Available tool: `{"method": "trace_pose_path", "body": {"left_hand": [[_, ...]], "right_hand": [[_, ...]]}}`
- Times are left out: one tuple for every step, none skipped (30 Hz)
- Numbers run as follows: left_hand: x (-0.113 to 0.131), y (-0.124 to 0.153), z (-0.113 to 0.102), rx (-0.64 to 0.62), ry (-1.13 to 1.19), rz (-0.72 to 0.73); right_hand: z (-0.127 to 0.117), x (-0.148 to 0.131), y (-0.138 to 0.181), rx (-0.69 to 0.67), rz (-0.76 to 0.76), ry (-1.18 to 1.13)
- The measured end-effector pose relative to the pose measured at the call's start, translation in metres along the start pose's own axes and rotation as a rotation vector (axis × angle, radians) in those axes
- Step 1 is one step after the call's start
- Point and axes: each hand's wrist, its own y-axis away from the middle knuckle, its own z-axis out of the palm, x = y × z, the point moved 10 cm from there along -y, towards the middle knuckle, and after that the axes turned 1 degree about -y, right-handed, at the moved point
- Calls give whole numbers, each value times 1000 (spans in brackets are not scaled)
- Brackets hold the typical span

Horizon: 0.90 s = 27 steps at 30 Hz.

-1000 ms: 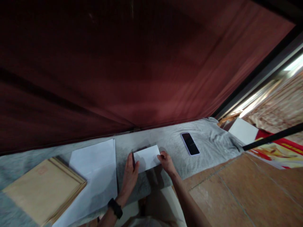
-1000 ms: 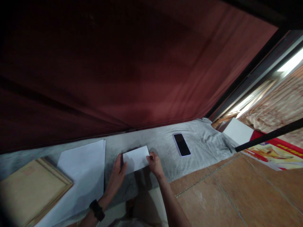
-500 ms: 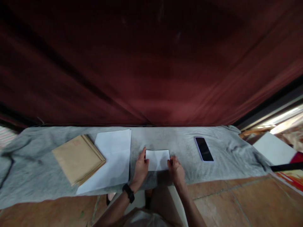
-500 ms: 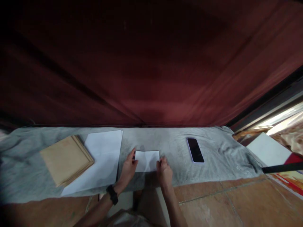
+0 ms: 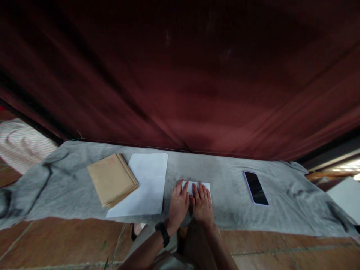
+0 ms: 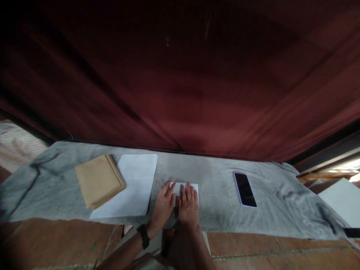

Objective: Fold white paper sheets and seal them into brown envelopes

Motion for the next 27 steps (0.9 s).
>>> {"method": "trace_pose_path", "body": {"left_hand": [[7,5,3,-18,-32,65],[12,9,6,-39,-66,121],[16,14,9,-59,-102,167],[18,19,12,-74,-139,198],[19,23,13,-83,-176,218],[19,26,14,-87,-208,233],[18,28,14,-89,-235,247],[17,31,14,-89,-257,261],[16,33,13,-86,-274,272],[15,35,12,-82,-288,285],[14,37,11,-76,-299,296],[13,38,10,-68,-309,304],[12,40,9,-60,-317,308],[11,41,9,-52,-324,310],[11,42,8,-45,-330,308],[10,43,8,-38,-336,303],[9,43,8,-32,-341,299],[9,43,9,-28,-344,297],[9,43,9,-26,-347,298],[9,43,10,-25,-349,300],[9,42,10,-26,-349,301],[9,42,11,-27,-350,301],[9,41,11,-28,-350,299],[9,40,11,-29,-349,294],[8,39,11,-29,-347,286],[8,38,11,-31,-344,275],[9,37,11,-34,-340,264]], "right_hand": [[1,0,1,-4,-4,18],[1,0,2,-7,-3,32],[2,1,3,-8,2,44],[2,1,3,-9,7,53],[3,2,4,-8,13,60],[4,2,4,-7,16,66],[5,2,5,-7,14,70],[6,2,5,-8,9,72],[6,2,5,-10,2,73],[7,2,5,-10,-4,73],[7,2,5,-11,-9,71],[7,3,4,-12,-11,70],[6,5,4,-12,-9,68],[5,7,4,-11,-4,66],[3,9,3,-9,2,66],[1,11,3,-6,8,66],[-1,13,3,-3,13,67],[-3,16,3,3,18,68],[-6,18,4,10,23,70],[-8,21,4,18,28,72],[-10,24,5,25,34,74],[-11,26,6,32,39,77],[-13,28,7,38,44,78],[-14,30,8,41,49,78],[-14,31,8,42,54,75],[-15,32,7,41,61,68],[-15,31,6,36,71,58]]}}
